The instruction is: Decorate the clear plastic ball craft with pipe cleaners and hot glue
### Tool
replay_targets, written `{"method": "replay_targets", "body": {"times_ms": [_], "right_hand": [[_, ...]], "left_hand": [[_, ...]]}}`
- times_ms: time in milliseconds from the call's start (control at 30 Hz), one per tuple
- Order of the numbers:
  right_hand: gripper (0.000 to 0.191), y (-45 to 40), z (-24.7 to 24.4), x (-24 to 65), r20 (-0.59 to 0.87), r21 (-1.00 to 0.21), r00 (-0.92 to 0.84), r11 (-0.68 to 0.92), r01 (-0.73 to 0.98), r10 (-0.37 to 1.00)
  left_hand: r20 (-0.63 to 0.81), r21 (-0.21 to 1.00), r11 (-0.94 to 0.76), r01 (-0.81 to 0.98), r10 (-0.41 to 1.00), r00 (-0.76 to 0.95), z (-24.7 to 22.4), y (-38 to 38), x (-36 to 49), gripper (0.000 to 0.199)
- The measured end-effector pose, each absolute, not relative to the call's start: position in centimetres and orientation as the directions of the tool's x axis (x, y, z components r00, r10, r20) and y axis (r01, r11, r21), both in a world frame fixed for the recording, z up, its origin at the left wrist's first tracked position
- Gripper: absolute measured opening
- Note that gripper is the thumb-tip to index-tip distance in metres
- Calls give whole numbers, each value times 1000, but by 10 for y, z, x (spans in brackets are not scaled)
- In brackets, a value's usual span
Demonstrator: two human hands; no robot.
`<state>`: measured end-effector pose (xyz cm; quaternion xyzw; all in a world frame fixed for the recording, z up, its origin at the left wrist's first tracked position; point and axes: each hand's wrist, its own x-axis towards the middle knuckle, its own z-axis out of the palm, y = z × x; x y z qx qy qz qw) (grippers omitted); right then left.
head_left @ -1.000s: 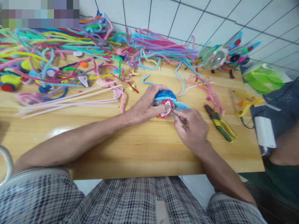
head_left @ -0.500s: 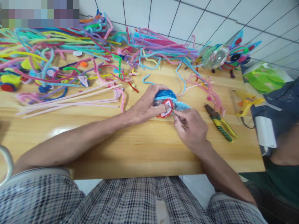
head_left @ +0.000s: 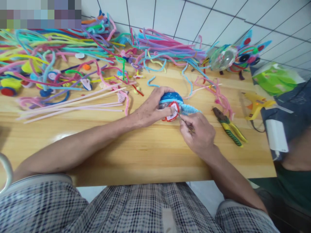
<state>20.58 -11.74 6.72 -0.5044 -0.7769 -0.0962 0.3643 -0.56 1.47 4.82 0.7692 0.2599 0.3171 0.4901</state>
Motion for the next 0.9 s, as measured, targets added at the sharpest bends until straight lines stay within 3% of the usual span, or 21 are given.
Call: {"method": "replay_targets", "body": {"times_ms": [333, 700, 800, 900], "right_hand": [[30, -118, 70, 202, 681, -154, -258, 478, 865, 686], [24, -119, 63, 204, 665, -206, -204, 439, 875, 719], [25, -118, 63, 203, 663, -246, -194, 456, 855, 723], [24, -118, 63, 200, 656, -385, -115, 462, 799, 746]], "left_hand": [[204, 937, -339, 85, 727, 656, 48, 16, -7, 62], [187, 946, -314, 84, 738, 649, 49, 14, -7, 65], [203, 939, -334, 81, 729, 653, 49, 15, -7, 65], [209, 935, -345, 89, 734, 646, 48, 15, -6, 63]]}}
